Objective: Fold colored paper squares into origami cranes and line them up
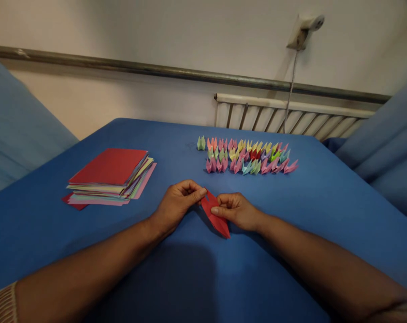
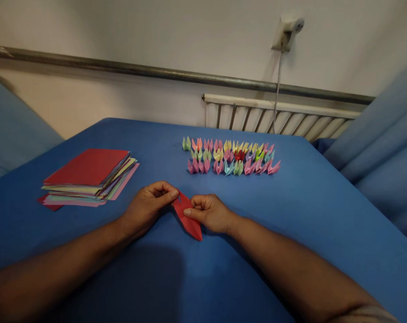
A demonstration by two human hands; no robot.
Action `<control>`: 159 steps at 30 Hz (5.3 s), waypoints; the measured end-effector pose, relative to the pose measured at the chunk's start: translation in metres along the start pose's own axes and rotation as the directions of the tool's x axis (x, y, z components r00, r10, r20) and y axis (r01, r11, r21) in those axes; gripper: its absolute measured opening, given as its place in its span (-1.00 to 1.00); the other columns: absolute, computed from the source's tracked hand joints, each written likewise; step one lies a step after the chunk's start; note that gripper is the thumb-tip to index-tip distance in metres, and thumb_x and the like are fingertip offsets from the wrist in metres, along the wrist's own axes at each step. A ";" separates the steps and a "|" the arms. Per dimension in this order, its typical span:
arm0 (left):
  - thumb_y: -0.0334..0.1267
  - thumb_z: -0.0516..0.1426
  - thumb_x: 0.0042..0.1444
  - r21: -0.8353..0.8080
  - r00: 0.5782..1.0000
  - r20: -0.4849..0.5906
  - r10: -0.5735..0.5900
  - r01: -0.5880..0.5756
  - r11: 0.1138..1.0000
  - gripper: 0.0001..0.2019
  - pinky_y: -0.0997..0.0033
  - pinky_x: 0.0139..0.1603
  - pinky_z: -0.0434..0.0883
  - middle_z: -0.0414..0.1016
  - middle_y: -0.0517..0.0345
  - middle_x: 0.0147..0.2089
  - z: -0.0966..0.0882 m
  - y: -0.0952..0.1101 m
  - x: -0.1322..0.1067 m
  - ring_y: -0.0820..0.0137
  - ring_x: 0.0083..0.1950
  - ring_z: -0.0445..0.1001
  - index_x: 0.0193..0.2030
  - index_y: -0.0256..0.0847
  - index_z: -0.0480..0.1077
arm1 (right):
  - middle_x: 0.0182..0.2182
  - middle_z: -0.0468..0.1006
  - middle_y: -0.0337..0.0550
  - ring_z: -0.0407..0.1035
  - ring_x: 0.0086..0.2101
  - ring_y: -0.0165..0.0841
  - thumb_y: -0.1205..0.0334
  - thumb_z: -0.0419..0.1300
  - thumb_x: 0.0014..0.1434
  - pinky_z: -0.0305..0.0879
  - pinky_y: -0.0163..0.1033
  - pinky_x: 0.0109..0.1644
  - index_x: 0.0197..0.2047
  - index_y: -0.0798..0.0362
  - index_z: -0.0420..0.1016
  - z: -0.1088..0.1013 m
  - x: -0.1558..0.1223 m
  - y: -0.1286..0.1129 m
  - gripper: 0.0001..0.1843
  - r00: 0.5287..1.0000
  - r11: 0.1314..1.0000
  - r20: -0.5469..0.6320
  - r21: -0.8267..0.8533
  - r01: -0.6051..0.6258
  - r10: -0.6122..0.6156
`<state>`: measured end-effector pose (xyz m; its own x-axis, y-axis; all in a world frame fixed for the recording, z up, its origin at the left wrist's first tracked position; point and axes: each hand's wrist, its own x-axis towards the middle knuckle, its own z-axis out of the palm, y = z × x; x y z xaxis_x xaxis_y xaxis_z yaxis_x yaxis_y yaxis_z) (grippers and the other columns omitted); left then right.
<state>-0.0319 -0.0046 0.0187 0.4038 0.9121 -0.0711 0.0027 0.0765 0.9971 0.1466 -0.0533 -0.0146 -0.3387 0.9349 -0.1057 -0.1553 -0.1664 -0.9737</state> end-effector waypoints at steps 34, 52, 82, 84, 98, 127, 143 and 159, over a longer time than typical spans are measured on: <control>-0.07 0.28 -0.06 0.220 0.981 0.155 -0.114 0.078 0.972 -0.74 0.49 -0.46 0.25 0.37 0.27 -0.53 0.008 -0.013 -0.002 0.48 -0.49 0.31 -0.46 -0.22 0.39 | -0.61 0.33 -0.37 0.16 -0.56 -0.50 -0.04 0.35 -0.02 0.13 -0.33 -0.45 -0.55 0.05 0.36 0.007 0.007 0.005 -0.63 0.912 0.973 -0.341 -0.111 0.202 -0.228; -0.09 0.22 0.00 0.294 0.917 0.371 -0.148 0.036 0.955 -0.72 0.50 -0.43 0.19 0.26 0.31 -0.54 0.017 -0.009 -0.007 0.53 -0.48 0.20 -0.53 -0.26 0.34 | -0.58 0.38 -0.35 0.21 -0.53 -0.49 0.03 0.36 0.01 0.15 -0.30 -0.40 -0.54 0.05 0.40 0.016 0.004 0.002 -0.67 0.894 0.967 -0.396 0.054 0.249 -0.209; -0.31 0.14 0.17 0.436 0.903 0.190 0.386 -0.430 0.791 -0.84 0.32 0.05 0.44 0.55 0.11 -0.13 0.003 -0.006 -0.006 0.39 -0.10 0.52 -0.15 -0.15 0.54 | -0.61 0.37 -0.33 0.20 -0.57 -0.49 -0.10 0.29 0.07 0.14 -0.32 -0.46 -0.47 0.05 0.42 0.000 0.004 -0.001 -0.63 0.897 0.965 -0.362 -0.034 0.259 -0.254; -0.31 0.14 0.16 0.426 0.904 0.200 0.377 -0.427 0.797 -0.83 0.33 0.03 0.45 0.55 0.10 -0.12 0.003 -0.007 -0.005 0.39 -0.09 0.51 -0.14 -0.16 0.53 | -0.61 0.39 -0.34 0.22 -0.57 -0.49 -0.08 0.30 0.05 0.15 -0.33 -0.46 -0.42 0.05 0.42 0.000 0.004 0.001 -0.65 0.899 0.962 -0.354 -0.012 0.272 -0.258; -0.27 0.23 0.02 0.219 0.963 0.157 0.220 -0.251 0.943 -0.83 0.36 -0.10 0.47 0.55 0.13 -0.23 0.004 -0.007 -0.004 0.41 -0.23 0.50 -0.22 -0.22 0.49 | -0.34 0.53 -0.21 0.39 -0.33 -0.39 0.08 0.18 0.23 0.29 -0.25 -0.21 -0.19 -0.01 0.53 -0.004 -0.003 0.008 -0.80 0.881 0.915 -0.266 -0.215 0.341 -0.390; 0.01 0.11 0.17 0.182 0.988 0.149 0.037 -0.065 0.981 -0.63 0.49 -0.40 0.32 0.36 0.23 -0.52 0.007 0.001 -0.008 0.50 -0.47 0.31 -0.48 -0.25 0.37 | -0.63 0.40 -0.33 0.24 -0.58 -0.49 -0.08 0.36 -0.01 0.21 -0.32 -0.46 -0.53 0.04 0.39 0.010 -0.004 -0.005 -0.61 0.943 0.974 -0.245 -0.018 0.227 -0.225; -0.20 0.28 -0.01 -0.008 0.995 0.095 0.020 -0.019 1.000 -0.67 0.43 -0.27 0.44 0.48 0.29 -0.39 0.008 -0.009 -0.004 0.47 -0.37 0.49 -0.15 -0.18 0.29 | -0.66 0.38 -0.33 0.22 -0.61 -0.49 -0.10 0.29 0.08 0.17 -0.34 -0.50 -0.53 0.05 0.39 0.005 0.003 -0.002 -0.60 0.910 0.971 -0.340 -0.051 0.233 -0.236; -0.19 0.23 0.04 0.330 0.974 0.173 0.148 -0.199 0.923 -0.68 0.26 0.01 0.45 0.59 0.08 -0.13 0.010 -0.009 -0.013 0.30 -0.11 0.53 -0.05 -0.20 0.47 | -0.39 0.54 -0.21 0.40 -0.38 -0.39 0.16 0.17 0.26 0.30 -0.25 -0.26 -0.26 0.00 0.49 0.010 -0.010 0.003 -0.87 0.825 0.802 -0.235 -0.473 0.364 -0.513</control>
<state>-0.0280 -0.0214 0.0106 0.5518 0.8298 0.0834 0.2239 -0.2438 0.9436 0.1401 -0.0662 -0.0146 0.0185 0.9307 0.3653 0.1910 0.3553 -0.9150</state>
